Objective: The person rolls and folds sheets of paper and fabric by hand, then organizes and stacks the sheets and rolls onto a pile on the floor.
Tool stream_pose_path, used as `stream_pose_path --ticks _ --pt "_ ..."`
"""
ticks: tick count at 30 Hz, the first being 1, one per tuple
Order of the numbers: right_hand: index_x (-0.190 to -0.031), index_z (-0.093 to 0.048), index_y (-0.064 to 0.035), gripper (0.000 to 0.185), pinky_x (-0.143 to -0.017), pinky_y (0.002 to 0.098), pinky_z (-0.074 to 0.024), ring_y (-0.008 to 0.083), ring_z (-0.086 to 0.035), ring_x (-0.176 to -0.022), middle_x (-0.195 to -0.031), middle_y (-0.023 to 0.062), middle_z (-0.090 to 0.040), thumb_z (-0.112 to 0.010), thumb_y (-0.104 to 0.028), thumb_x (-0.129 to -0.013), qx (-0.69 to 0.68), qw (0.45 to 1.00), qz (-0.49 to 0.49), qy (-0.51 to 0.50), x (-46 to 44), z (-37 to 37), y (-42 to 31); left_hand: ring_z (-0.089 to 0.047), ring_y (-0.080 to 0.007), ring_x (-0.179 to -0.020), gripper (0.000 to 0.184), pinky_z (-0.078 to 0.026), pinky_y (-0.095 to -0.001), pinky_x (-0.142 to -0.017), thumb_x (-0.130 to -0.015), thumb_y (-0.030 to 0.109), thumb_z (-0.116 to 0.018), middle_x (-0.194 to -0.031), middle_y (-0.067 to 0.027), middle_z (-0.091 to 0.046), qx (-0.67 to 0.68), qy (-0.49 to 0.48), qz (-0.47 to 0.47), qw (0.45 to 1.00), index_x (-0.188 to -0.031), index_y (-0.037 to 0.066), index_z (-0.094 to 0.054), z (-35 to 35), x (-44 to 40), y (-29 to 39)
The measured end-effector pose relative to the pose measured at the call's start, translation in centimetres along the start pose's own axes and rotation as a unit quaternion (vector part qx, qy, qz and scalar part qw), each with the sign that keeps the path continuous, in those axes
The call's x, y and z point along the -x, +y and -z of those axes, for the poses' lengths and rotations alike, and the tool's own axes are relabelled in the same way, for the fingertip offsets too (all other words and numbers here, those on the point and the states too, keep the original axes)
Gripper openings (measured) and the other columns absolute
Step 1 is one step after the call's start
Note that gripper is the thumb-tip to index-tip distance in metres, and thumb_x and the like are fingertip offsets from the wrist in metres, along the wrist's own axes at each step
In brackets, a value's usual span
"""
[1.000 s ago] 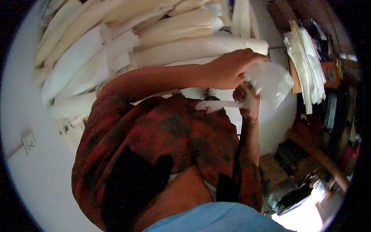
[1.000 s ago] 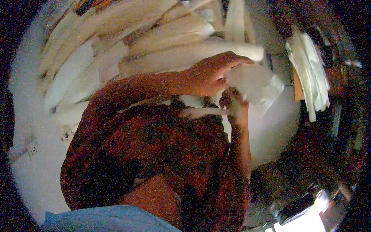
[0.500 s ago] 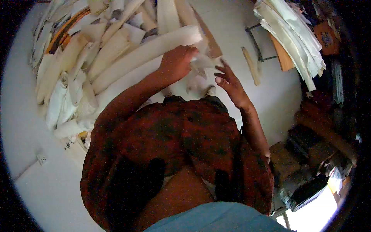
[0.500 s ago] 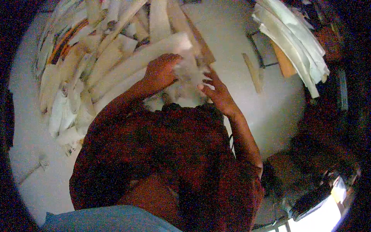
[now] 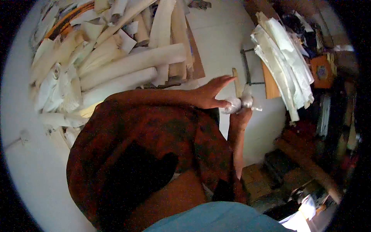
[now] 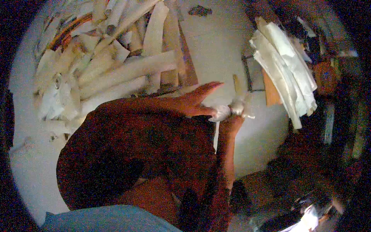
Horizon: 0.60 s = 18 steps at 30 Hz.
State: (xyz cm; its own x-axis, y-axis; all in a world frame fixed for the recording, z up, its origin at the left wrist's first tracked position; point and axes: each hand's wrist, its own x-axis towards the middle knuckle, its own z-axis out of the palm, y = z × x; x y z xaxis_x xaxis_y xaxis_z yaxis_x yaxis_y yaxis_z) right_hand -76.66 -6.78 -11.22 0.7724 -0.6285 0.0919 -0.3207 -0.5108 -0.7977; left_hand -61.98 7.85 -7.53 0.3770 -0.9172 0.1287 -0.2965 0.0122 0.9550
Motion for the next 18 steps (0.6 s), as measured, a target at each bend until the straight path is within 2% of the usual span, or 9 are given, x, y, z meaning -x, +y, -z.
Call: stream_pose_path --ticks 1,3,4,5,6,8,11,14,18 --pt "-0.116 -0.05 -0.0005 0.03 -0.08 0.0368 -0.0512 0.0217 -0.06 -0.095 -0.108 0.0109 -0.06 -0.047 -0.022 -0.095 -0.127 0.989 -0.068 0.028 -1.2 0.3 0.3 -0.036 -0.0371 -0.13 0.088 -0.028 -0.0486 -0.109 -0.079 0.041 -0.071 -0.145 -0.0205 -0.03 0.13 -0.013 0.102 0.986 -0.147 0.01 -0.023 -2.1 -0.7 -2.3" --pt "-0.115 -0.05 -0.0012 0.029 -0.081 0.0378 -0.0522 0.0229 -0.061 -0.095 -0.109 0.0108 -0.059 -0.047 -0.021 -0.095 -0.366 0.904 -0.196 0.104 -4.0 1.1 -2.1 -0.038 -0.0342 -0.129 0.086 -0.031 -0.0472 -0.107 -0.082 0.043 -0.069 -0.144 -0.0187 -0.031 0.295 -0.063 0.147 0.942 -0.146 0.01 -0.023 -4.0 -2.1 -4.0" --pt "-0.115 -0.05 -0.0013 0.028 -0.082 0.0377 -0.0522 0.0231 -0.061 -0.094 -0.11 0.0107 -0.059 -0.048 -0.02 -0.095 -0.481 0.826 -0.261 0.133 -5.5 1.3 -3.6 -0.039 -0.0325 -0.129 0.083 -0.034 -0.0456 -0.106 -0.083 0.044 -0.067 -0.144 -0.0177 -0.033 0.33 -0.098 0.092 0.934 -0.146 0.01 -0.024 -4.0 -2.4 -3.9" --pt "-0.118 -0.048 -0.0001 0.029 -0.084 0.0382 -0.0513 0.027 -0.06 -0.095 -0.11 0.0112 -0.059 -0.05 -0.018 -0.095 -0.367 0.903 -0.21 0.078 -6.5 0.6 -2.2 -0.042 -0.0321 -0.127 0.077 -0.035 -0.0451 -0.105 -0.084 0.04 -0.067 -0.14 -0.0174 -0.037 0.295 -0.09 0.04 0.95 -0.143 0.009 -0.028 -3.9 -4.2 -4.2" --pt "-0.122 -0.045 0.0025 0.034 -0.093 0.0421 -0.0463 0.0337 -0.057 -0.105 -0.117 0.0149 -0.056 -0.052 -0.016 -0.094 -0.056 0.989 -0.106 -0.082 -8.3 0.2 1.8 -0.044 -0.0317 -0.126 0.071 -0.037 -0.0445 -0.104 -0.085 0.036 -0.066 -0.137 -0.017 -0.041 0.259 -0.077 -0.011 0.963 -0.141 0.008 -0.032 -3.7 -6.0 -4.3" --pt "-0.126 -0.044 0.0041 0.048 -0.1 0.0444 -0.0403 0.0354 -0.048 -0.12 -0.132 0.0211 -0.048 -0.06 -0.023 -0.091 0.047 0.991 0.108 -0.07 -11.2 -0.1 2.7 -0.05 -0.0336 -0.12 0.054 -0.038 -0.0453 -0.103 -0.084 0.021 -0.068 -0.125 -0.0174 -0.055 0.047 0.041 -0.094 0.994 -0.131 0.004 -0.047 -2.8 -10.9 -4.1" --pt "-0.145 -0.025 -0.0043 0.06 -0.107 0.0445 -0.0312 0.0342 -0.033 -0.134 -0.145 0.0201 -0.034 -0.052 -0.021 -0.093 0.054 0.97 0.172 -0.164 -16.6 3.1 1.4 -0.051 -0.0355 -0.117 0.041 -0.04 -0.0464 -0.099 -0.083 0.019 -0.066 -0.124 -0.0179 -0.055 0.217 0.102 0.125 0.963 -0.12 0.005 -0.053 -2.1 -16.1 -5.8" --pt "-0.151 -0.01 -0.0112 0.07 -0.107 0.0485 -0.0319 0.034 -0.027 -0.138 -0.151 0.0195 -0.024 -0.048 -0.029 -0.095 -0.251 0.917 0.022 -0.308 -20.9 6.2 1.5 -0.054 -0.0347 -0.11 0.036 -0.043 -0.046 -0.094 -0.082 0.015 -0.065 -0.119 -0.0189 -0.057 0.189 0.163 0.207 0.946 -0.116 0.006 -0.056 -0.8 -20.3 -8.8" --pt "-0.152 0.002 -0.0187 0.076 -0.103 0.0502 -0.0382 0.0335 -0.025 -0.139 -0.154 0.0183 -0.015 -0.047 -0.039 -0.097 -0.403 0.812 -0.147 -0.396 -26.2 7.1 1.5 -0.055 -0.0341 -0.108 0.046 -0.044 -0.0453 -0.094 -0.08 0.015 -0.064 -0.112 -0.0192 -0.058 0.254 0.265 0.37 0.854 -0.123 0.007 -0.051 1.8 -24.3 -0.8"
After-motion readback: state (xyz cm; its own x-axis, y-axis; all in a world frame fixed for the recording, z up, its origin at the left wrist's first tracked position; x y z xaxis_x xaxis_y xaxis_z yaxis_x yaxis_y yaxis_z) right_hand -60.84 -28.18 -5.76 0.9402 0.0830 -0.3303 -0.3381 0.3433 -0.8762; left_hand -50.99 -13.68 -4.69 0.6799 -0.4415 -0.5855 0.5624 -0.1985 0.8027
